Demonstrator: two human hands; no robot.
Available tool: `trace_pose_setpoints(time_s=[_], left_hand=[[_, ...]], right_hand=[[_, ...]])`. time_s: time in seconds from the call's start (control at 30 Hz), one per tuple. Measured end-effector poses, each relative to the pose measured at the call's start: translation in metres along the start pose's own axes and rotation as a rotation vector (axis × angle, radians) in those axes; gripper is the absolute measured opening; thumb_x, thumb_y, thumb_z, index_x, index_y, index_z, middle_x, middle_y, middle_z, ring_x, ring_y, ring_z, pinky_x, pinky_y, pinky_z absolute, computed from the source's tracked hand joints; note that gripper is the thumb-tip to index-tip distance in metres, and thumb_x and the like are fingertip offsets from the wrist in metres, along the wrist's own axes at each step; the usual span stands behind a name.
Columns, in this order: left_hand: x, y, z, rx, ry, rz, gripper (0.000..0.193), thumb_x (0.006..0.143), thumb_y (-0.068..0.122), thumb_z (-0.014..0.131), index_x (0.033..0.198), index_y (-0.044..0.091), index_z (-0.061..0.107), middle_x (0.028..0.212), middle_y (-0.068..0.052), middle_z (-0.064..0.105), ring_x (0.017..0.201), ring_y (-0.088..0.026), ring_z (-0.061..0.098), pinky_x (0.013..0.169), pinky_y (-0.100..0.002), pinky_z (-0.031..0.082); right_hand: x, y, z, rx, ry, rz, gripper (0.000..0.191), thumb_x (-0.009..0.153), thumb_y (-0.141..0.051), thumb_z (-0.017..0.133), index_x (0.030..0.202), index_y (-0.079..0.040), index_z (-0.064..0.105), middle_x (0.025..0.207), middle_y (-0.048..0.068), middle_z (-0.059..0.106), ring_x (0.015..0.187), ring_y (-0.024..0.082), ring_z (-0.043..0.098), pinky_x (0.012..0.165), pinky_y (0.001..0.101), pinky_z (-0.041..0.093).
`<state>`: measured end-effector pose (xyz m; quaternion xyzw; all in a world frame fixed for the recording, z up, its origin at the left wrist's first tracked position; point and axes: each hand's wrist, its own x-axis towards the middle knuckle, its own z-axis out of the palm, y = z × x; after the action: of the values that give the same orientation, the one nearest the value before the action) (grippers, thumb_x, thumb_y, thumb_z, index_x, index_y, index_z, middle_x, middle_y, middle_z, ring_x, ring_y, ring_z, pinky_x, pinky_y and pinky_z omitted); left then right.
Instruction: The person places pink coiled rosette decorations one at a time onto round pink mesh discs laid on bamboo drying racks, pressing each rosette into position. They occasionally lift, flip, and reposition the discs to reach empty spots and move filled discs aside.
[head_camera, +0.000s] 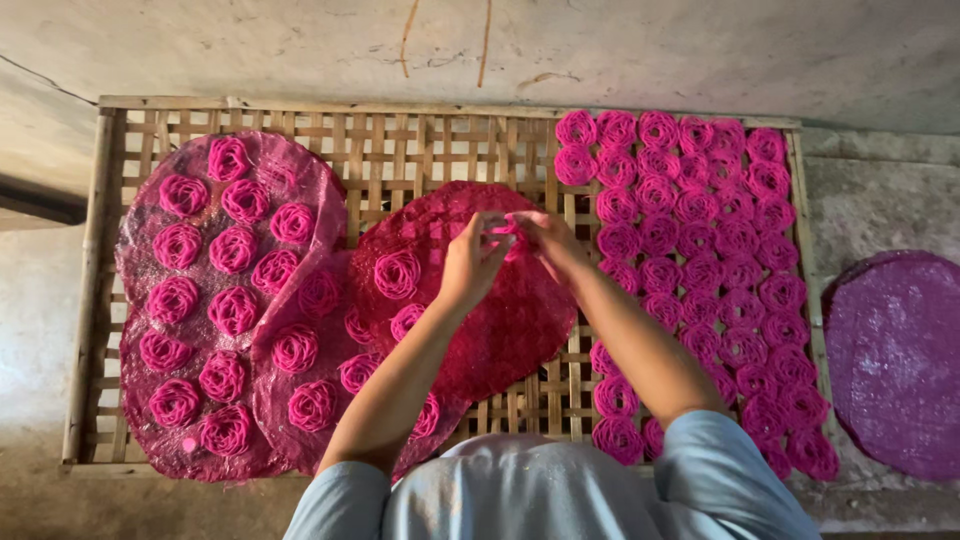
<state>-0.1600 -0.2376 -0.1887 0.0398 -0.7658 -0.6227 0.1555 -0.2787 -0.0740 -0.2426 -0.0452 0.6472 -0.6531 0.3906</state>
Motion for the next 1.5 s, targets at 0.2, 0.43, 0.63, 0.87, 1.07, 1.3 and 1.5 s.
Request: trace_pose_setpoints(time_s=[0.2, 0.43, 0.63, 0.87, 1.07, 1.3, 1.5], left_hand=[[-0.055, -0.009, -0.077, 0.759, 0.257, -0.212, 0.041, 0.090, 0.017, 0.076, 0.127, 0.008, 0.062, 0.126, -0.017, 0.061, 0.113, -0.035, 0.060, 0.094, -0.047, 0.053], [-0.112, -0.064, -0.136, 0.781, 0.304, -0.292, 0.058, 0.085, 0.010, 0.073, 0.139, 0.004, 0.052, 0.127, -0.025, 0.055, 0.115, -0.046, 0.055, 0.097, -0.054, 0.048], [-0.117, -0.089, -0.151, 0.800, 0.274, -0.397, 0.039, 0.083, 0.021, 0.083, 0.111, 0.005, 0.061, 0.111, -0.020, 0.062, 0.101, -0.042, 0.063, 0.083, -0.051, 0.054], [-0.127, -0.085, -0.150, -0.337, 0.245, -0.329, 0.013, 0.098, 0.008, 0.071, 0.109, 0.004, 0.064, 0.100, -0.004, 0.065, 0.095, -0.014, 0.059, 0.083, -0.029, 0.049], [-0.144, -0.060, -0.157, -0.704, 0.270, -0.399, 0.011, 0.095, 0.003, 0.066, 0.104, 0.009, 0.066, 0.101, 0.002, 0.067, 0.098, -0.009, 0.062, 0.088, -0.022, 0.048], [-0.170, -0.075, -0.238, -0.830, 0.508, -0.564, 0.010, 0.098, 0.007, 0.069, 0.107, 0.011, 0.066, 0.097, 0.001, 0.070, 0.083, -0.013, 0.065, 0.067, -0.027, 0.052], [-0.199, -0.087, -0.259, -0.702, 0.561, -0.555, 0.016, 0.100, 0.017, 0.067, 0.115, 0.012, 0.065, 0.099, 0.000, 0.070, 0.083, -0.011, 0.065, 0.068, -0.027, 0.053]], right_hand=[[0.007, -0.010, -0.049, -0.501, 0.427, -0.402, 0.029, 0.090, -0.009, 0.069, 0.120, -0.007, 0.070, 0.110, 0.011, 0.075, 0.101, 0.023, 0.071, 0.092, 0.0368, 0.057], [-0.009, -0.021, -0.056, -1.227, 0.620, -0.777, 0.043, 0.084, -0.001, 0.068, 0.127, 0.002, 0.060, 0.117, 0.028, 0.065, 0.114, 0.049, 0.059, 0.095, 0.0531, 0.051], [-0.034, -0.007, 0.019, -1.251, 0.677, -0.849, 0.039, 0.087, 0.002, 0.066, 0.126, -0.004, 0.063, 0.115, 0.022, 0.061, 0.110, 0.044, 0.058, 0.094, 0.0532, 0.050], [-0.050, 0.058, 0.192, -0.592, 0.109, -0.691, 0.038, 0.088, -0.025, 0.084, 0.115, -0.001, 0.071, 0.111, 0.013, 0.074, 0.098, 0.022, 0.073, 0.089, 0.0356, 0.059], [-0.053, 0.069, 0.204, -0.283, 0.244, -0.512, 0.031, 0.096, -0.021, 0.072, 0.119, -0.002, 0.075, 0.113, 0.012, 0.079, 0.104, 0.020, 0.074, 0.092, 0.0317, 0.058], [-0.062, 0.041, 0.098, 0.547, 0.225, -0.193, 0.018, 0.093, -0.012, 0.074, 0.107, -0.007, 0.065, 0.111, 0.010, 0.073, 0.105, 0.025, 0.071, 0.091, 0.0450, 0.061], [-0.059, 0.014, 0.054, -0.366, 0.665, -0.319, 0.029, 0.088, -0.013, 0.077, 0.114, -0.005, 0.068, 0.113, 0.015, 0.072, 0.105, 0.030, 0.069, 0.088, 0.0388, 0.057]])
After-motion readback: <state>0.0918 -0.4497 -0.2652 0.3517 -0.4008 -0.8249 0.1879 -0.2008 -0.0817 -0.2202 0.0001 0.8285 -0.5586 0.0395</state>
